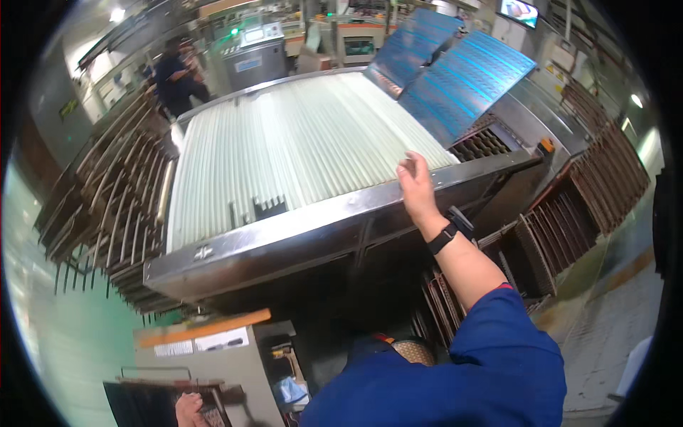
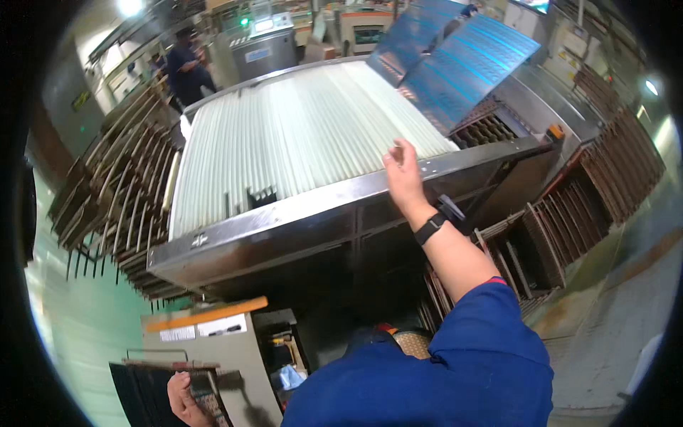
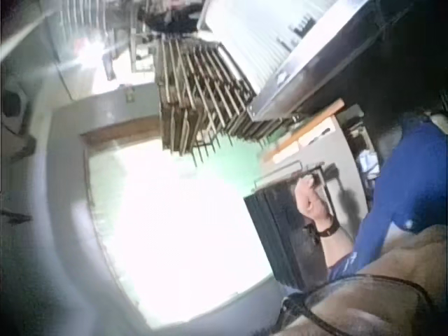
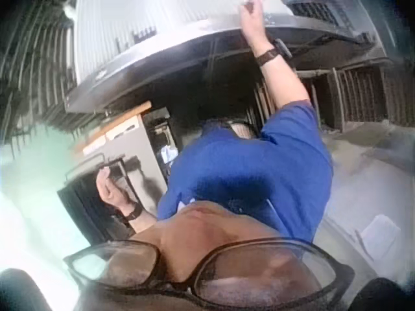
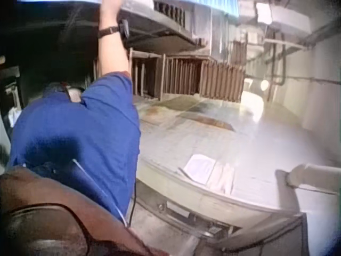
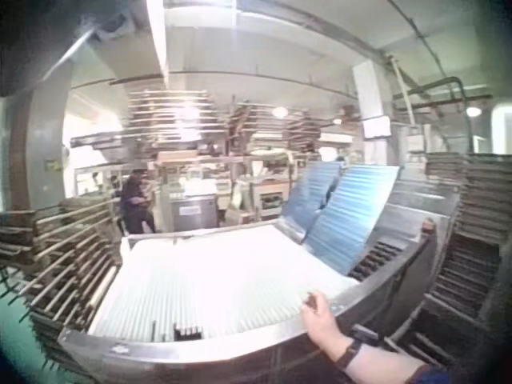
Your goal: Transfer printed metal circuit sheets from an industrial conveyor/drying rack into a vertical slot storage rack.
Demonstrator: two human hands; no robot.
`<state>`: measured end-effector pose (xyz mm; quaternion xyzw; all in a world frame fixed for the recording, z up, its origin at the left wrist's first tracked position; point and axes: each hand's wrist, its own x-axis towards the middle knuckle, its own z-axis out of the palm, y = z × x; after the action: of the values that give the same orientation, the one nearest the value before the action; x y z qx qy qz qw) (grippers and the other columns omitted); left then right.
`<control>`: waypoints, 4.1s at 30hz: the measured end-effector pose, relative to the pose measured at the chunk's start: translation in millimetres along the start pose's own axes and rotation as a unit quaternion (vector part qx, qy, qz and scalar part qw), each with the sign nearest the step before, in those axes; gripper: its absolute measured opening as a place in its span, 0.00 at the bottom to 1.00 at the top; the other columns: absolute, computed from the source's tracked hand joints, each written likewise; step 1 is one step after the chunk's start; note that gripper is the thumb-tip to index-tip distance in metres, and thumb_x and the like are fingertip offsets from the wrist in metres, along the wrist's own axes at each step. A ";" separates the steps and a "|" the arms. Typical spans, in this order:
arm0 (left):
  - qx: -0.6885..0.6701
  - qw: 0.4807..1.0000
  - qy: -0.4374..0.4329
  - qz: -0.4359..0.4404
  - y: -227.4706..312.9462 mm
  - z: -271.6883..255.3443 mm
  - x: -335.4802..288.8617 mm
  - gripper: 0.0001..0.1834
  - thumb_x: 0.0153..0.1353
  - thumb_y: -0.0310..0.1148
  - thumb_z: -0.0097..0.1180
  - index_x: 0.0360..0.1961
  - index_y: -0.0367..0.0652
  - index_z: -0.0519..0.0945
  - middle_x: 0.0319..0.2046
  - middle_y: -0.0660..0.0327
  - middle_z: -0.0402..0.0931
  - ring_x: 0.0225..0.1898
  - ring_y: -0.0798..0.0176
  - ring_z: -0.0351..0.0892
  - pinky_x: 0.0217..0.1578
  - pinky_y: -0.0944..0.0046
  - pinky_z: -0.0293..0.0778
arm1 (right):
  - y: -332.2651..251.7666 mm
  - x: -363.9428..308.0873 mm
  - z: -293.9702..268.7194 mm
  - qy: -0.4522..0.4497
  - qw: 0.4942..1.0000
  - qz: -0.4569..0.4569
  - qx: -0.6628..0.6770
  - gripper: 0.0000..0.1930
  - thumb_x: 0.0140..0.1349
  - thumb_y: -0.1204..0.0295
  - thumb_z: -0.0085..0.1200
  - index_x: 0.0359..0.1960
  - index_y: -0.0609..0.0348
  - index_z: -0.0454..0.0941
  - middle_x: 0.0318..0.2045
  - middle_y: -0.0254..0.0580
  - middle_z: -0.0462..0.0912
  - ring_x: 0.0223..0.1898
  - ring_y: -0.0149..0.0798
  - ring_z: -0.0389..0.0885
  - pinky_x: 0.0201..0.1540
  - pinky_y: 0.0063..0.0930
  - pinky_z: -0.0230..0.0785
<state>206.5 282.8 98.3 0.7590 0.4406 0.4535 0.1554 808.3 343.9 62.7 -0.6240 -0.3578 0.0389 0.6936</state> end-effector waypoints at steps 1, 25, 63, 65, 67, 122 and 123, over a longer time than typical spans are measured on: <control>0.007 1.000 -0.003 -0.002 1.8 8.0 10.8 0.12 0.70 0.26 0.47 0.42 0.31 0.82 0.41 0.51 0.82 0.45 0.51 0.80 0.52 0.54 0.73 | 10.7 15.4 -25.8 0.042 0.999 0.003 -0.021 0.22 0.67 0.72 0.52 0.61 0.60 0.63 0.50 0.45 0.73 0.52 0.36 0.72 0.58 0.32 0.65; -0.424 0.887 -0.162 -0.091 64.0 324.3 228.2 0.24 0.74 0.49 0.38 0.51 0.39 0.75 0.46 0.57 0.78 0.51 0.61 0.77 0.55 0.60 0.69 | -18.4 208.7 -121.6 0.106 0.888 -0.391 -0.218 0.09 0.66 0.73 0.52 0.43 0.65 0.78 0.37 0.56 0.82 0.37 0.54 0.81 0.40 0.41 0.73; -0.572 0.733 -0.027 -0.368 23.3 321.4 266.5 0.36 0.65 0.45 0.48 0.69 0.34 0.59 0.65 0.48 0.65 0.63 0.51 0.69 0.62 0.51 0.67 | 108.2 420.7 -31.8 -0.015 0.980 -0.173 -0.102 0.12 0.67 0.70 0.51 0.44 0.67 0.77 0.36 0.48 0.82 0.37 0.35 0.78 0.43 0.28 0.69; -0.589 0.725 -0.058 -0.352 20.5 323.0 268.9 0.36 0.68 0.47 0.45 0.70 0.34 0.59 0.66 0.47 0.64 0.64 0.51 0.68 0.63 0.51 0.66 | 95.7 389.9 -42.0 -0.046 0.904 -0.355 -0.234 0.15 0.64 0.78 0.48 0.52 0.65 0.77 0.41 0.47 0.83 0.39 0.37 0.80 0.48 0.30 0.71; -0.606 0.718 -0.091 -0.331 18.9 322.5 268.2 0.36 0.70 0.50 0.42 0.70 0.33 0.58 0.67 0.47 0.63 0.64 0.50 0.68 0.63 0.51 0.66 | 50.2 334.8 -22.1 -0.201 0.913 -0.301 -0.189 0.23 0.54 0.86 0.47 0.54 0.63 0.77 0.45 0.49 0.82 0.46 0.43 0.82 0.52 0.33 0.73; -0.709 0.587 -0.112 -0.374 0.1 313.6 275.7 0.40 0.72 0.61 0.33 0.64 0.32 0.66 0.62 0.45 0.70 0.61 0.46 0.71 0.64 0.49 0.64 | 113.6 250.0 -43.5 -0.228 0.925 -0.034 -0.303 0.19 0.64 0.70 0.54 0.55 0.65 0.74 0.48 0.55 0.82 0.51 0.50 0.81 0.54 0.36 0.71; -0.724 0.573 -0.131 -0.362 -5.8 313.7 274.5 0.41 0.71 0.62 0.34 0.65 0.32 0.65 0.64 0.45 0.67 0.63 0.46 0.69 0.64 0.48 0.63 | 117.2 248.3 -46.5 -0.229 0.921 -0.025 -0.314 0.20 0.64 0.70 0.54 0.56 0.64 0.74 0.50 0.56 0.81 0.53 0.50 0.80 0.55 0.37 0.71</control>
<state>517.3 559.7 76.5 0.2218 0.1787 0.4231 0.8601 1063.6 454.7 70.7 -0.7747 -0.5159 0.0493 0.3622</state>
